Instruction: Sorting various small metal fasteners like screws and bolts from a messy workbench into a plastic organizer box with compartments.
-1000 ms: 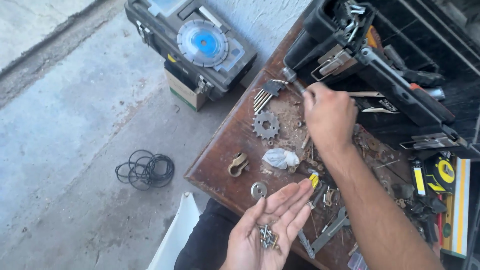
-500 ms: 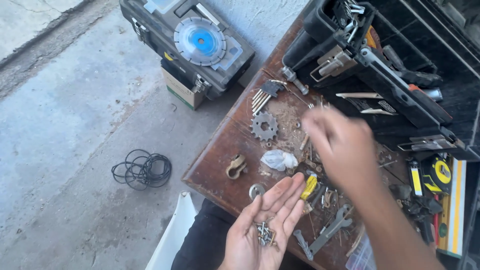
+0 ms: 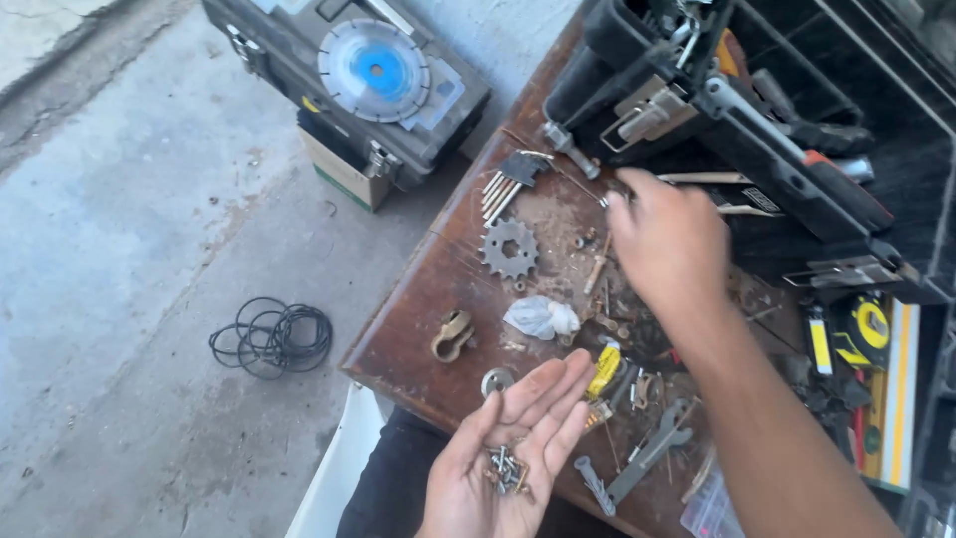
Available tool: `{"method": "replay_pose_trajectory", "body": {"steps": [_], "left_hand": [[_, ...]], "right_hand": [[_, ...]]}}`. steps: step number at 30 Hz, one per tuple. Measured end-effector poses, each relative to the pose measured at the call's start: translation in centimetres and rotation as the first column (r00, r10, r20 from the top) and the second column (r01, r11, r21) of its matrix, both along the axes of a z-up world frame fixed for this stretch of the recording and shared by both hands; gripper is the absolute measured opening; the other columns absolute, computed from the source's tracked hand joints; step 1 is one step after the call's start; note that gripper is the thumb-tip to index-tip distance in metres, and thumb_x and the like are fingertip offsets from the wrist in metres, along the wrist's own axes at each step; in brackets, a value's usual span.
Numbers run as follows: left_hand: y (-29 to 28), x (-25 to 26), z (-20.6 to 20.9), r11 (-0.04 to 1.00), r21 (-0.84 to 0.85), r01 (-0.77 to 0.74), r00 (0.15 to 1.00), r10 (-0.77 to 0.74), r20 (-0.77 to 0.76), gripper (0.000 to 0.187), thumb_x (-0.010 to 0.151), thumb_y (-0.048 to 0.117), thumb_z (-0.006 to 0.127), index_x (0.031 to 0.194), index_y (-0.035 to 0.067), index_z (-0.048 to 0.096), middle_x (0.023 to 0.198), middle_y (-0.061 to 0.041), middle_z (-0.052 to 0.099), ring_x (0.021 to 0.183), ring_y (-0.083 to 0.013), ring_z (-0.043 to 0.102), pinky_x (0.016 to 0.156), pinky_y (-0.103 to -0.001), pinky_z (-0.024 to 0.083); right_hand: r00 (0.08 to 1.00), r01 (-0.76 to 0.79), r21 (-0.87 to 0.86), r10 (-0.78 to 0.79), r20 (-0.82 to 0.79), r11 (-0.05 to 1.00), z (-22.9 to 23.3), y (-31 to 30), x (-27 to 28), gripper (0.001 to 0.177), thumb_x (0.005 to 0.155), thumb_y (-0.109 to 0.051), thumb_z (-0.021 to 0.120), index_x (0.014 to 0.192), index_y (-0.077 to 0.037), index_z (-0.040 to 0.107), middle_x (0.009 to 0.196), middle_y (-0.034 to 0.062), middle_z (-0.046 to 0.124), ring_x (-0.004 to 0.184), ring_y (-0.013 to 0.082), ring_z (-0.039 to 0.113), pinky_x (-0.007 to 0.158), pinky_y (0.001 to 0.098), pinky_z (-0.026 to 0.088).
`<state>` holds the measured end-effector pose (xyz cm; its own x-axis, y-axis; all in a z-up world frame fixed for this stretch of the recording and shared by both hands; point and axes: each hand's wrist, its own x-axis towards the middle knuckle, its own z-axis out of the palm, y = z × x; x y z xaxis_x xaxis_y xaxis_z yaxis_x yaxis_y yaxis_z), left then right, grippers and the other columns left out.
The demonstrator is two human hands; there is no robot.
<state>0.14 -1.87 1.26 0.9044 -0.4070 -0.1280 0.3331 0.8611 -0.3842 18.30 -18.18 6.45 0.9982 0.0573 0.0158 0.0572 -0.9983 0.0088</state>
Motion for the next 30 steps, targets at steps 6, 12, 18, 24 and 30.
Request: {"method": "replay_pose_trajectory", "body": {"steps": [6,12,18,24,30], "left_hand": [[0.1,0.2,-0.5,1.0,0.012,0.004,0.999,-0.003,-0.042,0.054,0.106,0.024,0.044,0.142,-0.016,0.049,0.155,-0.033,0.041,0.149,-0.0417,0.032,0.122,-0.043,0.039],[0.6,0.2,-0.3,0.999,0.01,0.034,0.999,-0.034,0.025,0.054,0.107,0.026,0.042,0.145,-0.011,0.049,0.158,-0.028,0.039,0.153,-0.0362,0.031,0.125,-0.04,0.034],[0.4,-0.3,-0.7,1.0,-0.015,0.023,1.0,-0.023,0.008,0.054,0.106,0.026,0.044,0.145,-0.011,0.048,0.16,-0.029,0.036,0.155,-0.0375,0.028,0.125,-0.04,0.035],[0.1,-0.5,-0.2,0.999,0.007,0.045,0.999,-0.045,-0.025,0.053,0.105,0.025,0.045,0.141,-0.012,0.053,0.157,-0.03,0.041,0.152,-0.0397,0.033,0.124,-0.042,0.035],[0.3,-0.7,-0.2,1.0,0.005,0.025,1.0,-0.025,0.0,0.055,0.106,0.028,0.044,0.144,-0.011,0.05,0.158,-0.03,0.039,0.153,-0.0396,0.03,0.124,-0.042,0.036]], "right_hand": [[0.986,-0.09,0.071,0.079,0.144,0.993,-2.0,-0.6,2.0,0.037,0.095,-0.009,0.06,0.125,-0.016,0.079,0.074,0.0199,0.073,0.058,0.0398,0.062,0.056,0.0518,0.047],[0.992,-0.097,-0.175,0.11,0.063,0.98,-2.5,-0.3,2.3,0.036,0.098,-0.017,0.062,0.132,-0.022,0.074,0.072,0.0223,0.072,0.063,0.0468,0.068,0.057,0.0585,0.053],[0.996,-0.082,-0.093,0.078,-0.047,0.992,-1.0,-0.3,2.2,0.036,0.1,-0.02,0.066,0.136,-0.02,0.072,0.066,0.0101,0.067,0.055,0.0283,0.058,0.048,0.0426,0.048],[0.995,-0.01,0.013,0.011,-0.097,1.0,-0.9,0.8,0.7,0.028,0.096,-0.037,0.076,0.12,-0.024,0.079,0.062,0.0039,0.07,0.054,0.0209,0.057,0.051,0.0372,0.047],[0.999,-0.004,0.089,0.008,-0.046,0.996,-1.7,0.3,0.0,0.021,0.093,-0.034,0.081,0.109,-0.02,0.079,0.057,-0.0005,0.062,0.054,0.0204,0.057,0.055,0.042,0.044]]}}
